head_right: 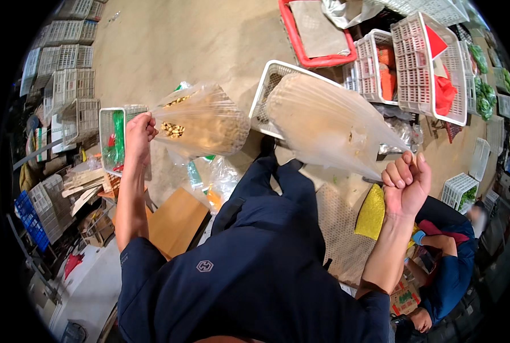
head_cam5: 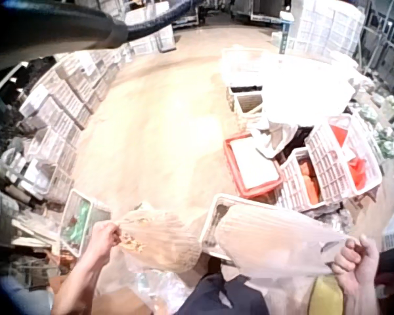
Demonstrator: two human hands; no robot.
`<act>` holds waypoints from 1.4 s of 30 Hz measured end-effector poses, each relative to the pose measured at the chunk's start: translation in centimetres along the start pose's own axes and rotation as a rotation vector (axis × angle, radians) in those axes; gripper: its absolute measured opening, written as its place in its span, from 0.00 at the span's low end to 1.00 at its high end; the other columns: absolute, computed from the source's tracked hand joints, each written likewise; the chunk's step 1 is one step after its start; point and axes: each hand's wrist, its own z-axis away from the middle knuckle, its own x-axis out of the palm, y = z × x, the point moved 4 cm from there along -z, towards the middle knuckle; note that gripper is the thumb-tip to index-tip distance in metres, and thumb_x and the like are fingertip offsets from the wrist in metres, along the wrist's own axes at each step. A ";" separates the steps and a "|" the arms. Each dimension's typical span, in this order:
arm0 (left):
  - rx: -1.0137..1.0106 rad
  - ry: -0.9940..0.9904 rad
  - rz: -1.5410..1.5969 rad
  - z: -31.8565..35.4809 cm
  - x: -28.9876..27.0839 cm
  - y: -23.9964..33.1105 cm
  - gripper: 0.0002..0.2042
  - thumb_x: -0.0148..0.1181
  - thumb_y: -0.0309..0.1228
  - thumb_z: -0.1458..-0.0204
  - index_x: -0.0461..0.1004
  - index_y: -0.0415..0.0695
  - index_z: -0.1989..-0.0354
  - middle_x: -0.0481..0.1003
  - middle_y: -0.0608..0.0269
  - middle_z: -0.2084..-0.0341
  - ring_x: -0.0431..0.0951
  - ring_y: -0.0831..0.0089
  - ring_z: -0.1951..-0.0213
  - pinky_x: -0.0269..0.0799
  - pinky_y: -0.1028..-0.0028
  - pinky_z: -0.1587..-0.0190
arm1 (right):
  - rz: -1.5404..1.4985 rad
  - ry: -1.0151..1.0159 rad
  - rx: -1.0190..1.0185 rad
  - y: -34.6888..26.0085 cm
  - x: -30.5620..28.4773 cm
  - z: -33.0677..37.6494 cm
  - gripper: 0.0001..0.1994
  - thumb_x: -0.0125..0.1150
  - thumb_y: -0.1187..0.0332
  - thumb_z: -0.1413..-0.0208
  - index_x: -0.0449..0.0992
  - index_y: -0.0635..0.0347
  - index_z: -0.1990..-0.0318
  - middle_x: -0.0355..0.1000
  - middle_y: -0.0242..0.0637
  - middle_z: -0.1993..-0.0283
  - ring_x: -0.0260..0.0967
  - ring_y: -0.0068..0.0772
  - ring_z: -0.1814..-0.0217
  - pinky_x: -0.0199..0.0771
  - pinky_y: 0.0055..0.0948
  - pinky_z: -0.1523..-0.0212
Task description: The person packs peanuts from a large yellow sack into a clear plastic bag and seals it with tape. They then move through a warehouse area, handling and organizing white plastic crates filled with green vegetables, including cucumbers and leafy greens.
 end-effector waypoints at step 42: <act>-0.311 -0.208 0.294 8.8 21.8 13.5 0.13 0.49 0.38 0.39 0.69 0.41 0.70 0.58 0.73 0.87 0.59 0.79 0.82 0.61 0.80 0.73 | 1.126 0.662 -0.613 14.6 -20.0 -13.8 0.30 0.60 0.73 0.58 0.62 0.61 0.43 0.59 0.48 0.39 0.54 0.52 0.37 0.51 0.47 0.35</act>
